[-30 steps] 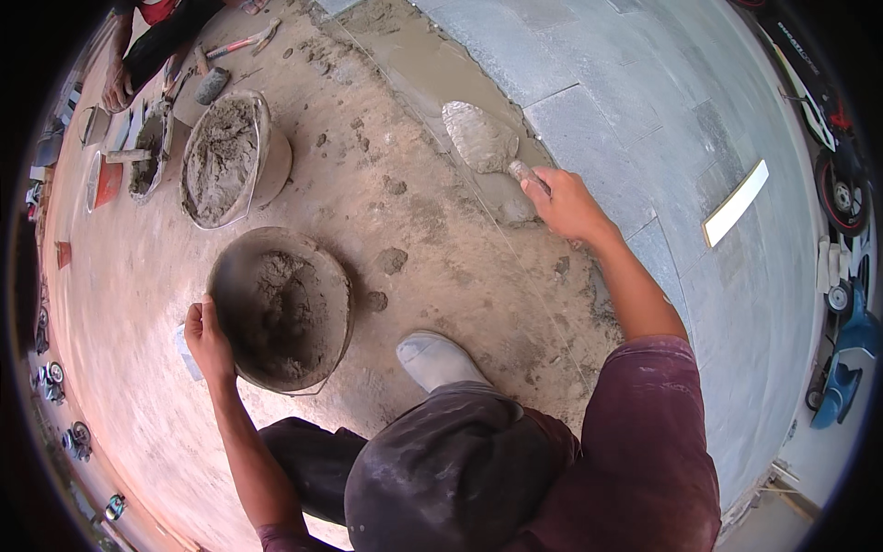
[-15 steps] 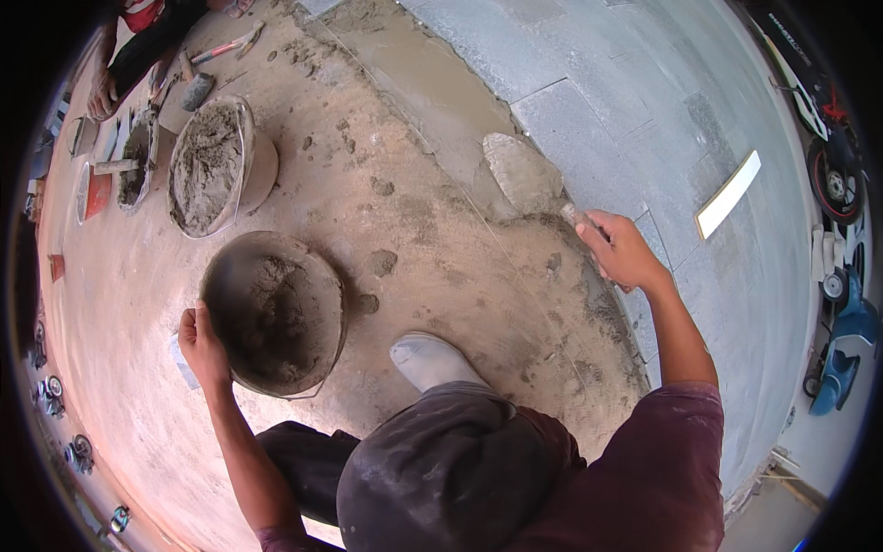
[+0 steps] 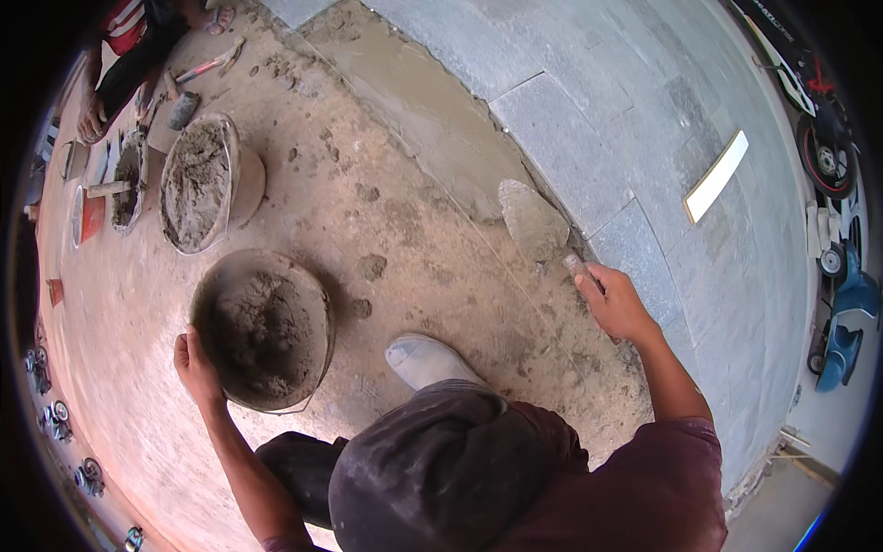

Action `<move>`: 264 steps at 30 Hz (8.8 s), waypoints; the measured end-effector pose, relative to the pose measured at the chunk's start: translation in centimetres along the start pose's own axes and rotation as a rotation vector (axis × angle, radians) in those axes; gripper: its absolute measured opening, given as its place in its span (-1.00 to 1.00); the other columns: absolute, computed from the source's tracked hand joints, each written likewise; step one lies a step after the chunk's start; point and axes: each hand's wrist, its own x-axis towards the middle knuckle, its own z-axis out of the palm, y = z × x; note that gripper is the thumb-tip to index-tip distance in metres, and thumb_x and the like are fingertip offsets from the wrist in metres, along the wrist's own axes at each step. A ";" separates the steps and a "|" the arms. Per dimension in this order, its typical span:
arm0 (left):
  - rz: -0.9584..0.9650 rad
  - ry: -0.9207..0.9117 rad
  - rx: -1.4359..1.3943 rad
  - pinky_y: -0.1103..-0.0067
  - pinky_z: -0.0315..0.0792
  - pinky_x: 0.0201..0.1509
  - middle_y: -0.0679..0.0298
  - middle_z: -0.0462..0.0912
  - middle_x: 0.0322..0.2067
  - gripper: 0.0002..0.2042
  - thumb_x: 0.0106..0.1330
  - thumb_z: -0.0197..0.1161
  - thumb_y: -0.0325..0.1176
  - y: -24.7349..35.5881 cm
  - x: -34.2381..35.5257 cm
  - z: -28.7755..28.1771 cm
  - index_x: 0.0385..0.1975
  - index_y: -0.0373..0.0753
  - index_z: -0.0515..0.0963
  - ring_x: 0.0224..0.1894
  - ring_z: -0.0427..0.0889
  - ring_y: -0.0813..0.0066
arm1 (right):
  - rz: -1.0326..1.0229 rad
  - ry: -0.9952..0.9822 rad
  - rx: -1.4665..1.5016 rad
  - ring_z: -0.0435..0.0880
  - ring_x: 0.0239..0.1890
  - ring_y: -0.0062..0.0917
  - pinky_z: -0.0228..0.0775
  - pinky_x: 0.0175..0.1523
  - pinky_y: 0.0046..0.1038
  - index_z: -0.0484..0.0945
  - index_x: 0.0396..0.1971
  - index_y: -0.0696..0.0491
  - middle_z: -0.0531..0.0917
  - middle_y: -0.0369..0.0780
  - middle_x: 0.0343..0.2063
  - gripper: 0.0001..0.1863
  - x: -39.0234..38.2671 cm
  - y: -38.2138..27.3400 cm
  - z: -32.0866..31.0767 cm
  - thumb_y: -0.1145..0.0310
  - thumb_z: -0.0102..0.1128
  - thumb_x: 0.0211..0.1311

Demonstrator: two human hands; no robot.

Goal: The person applies mortar from a bucket onto a floor surface using a trowel and then smooths it out to prepare for placing tiles.

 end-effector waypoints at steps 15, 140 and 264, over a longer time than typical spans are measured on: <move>0.014 -0.005 -0.005 0.65 0.06 -0.43 0.57 0.26 -0.57 -0.59 0.62 0.12 -0.15 -0.6 0.1 0.2 -0.55 -0.15 0.35 -0.47 0.12 0.78 | -0.010 0.116 0.049 0.57 -0.67 -0.40 0.39 -0.50 -0.29 0.56 -0.15 0.24 0.57 -0.11 -0.60 -0.59 9.2 -4.4 1.4 0.12 0.07 0.56; -0.037 -0.085 -0.107 0.42 0.29 -0.42 0.33 0.40 -0.64 -0.58 0.45 0.28 -0.17 2.1 -5.8 5.2 -0.58 -0.33 0.40 -0.48 0.31 0.61 | -1.087 0.151 -1.010 0.72 -0.40 -0.18 0.55 -0.35 -0.20 0.50 0.05 0.06 0.64 -0.08 -0.42 -0.58 4.4 -17.1 11.7 -0.01 0.07 0.53; -0.021 -0.218 -0.093 0.57 0.06 -0.45 0.55 0.16 -0.58 -0.54 0.59 0.18 -0.22 3.8 -4.8 4.8 -0.59 -0.16 0.19 -0.46 0.09 0.74 | -0.194 -0.054 -0.003 0.57 -0.69 -0.39 0.46 -0.62 -0.28 0.42 -0.32 0.37 0.59 -0.05 -0.53 -0.50 29.5 -24.5 2.3 0.14 -0.07 0.60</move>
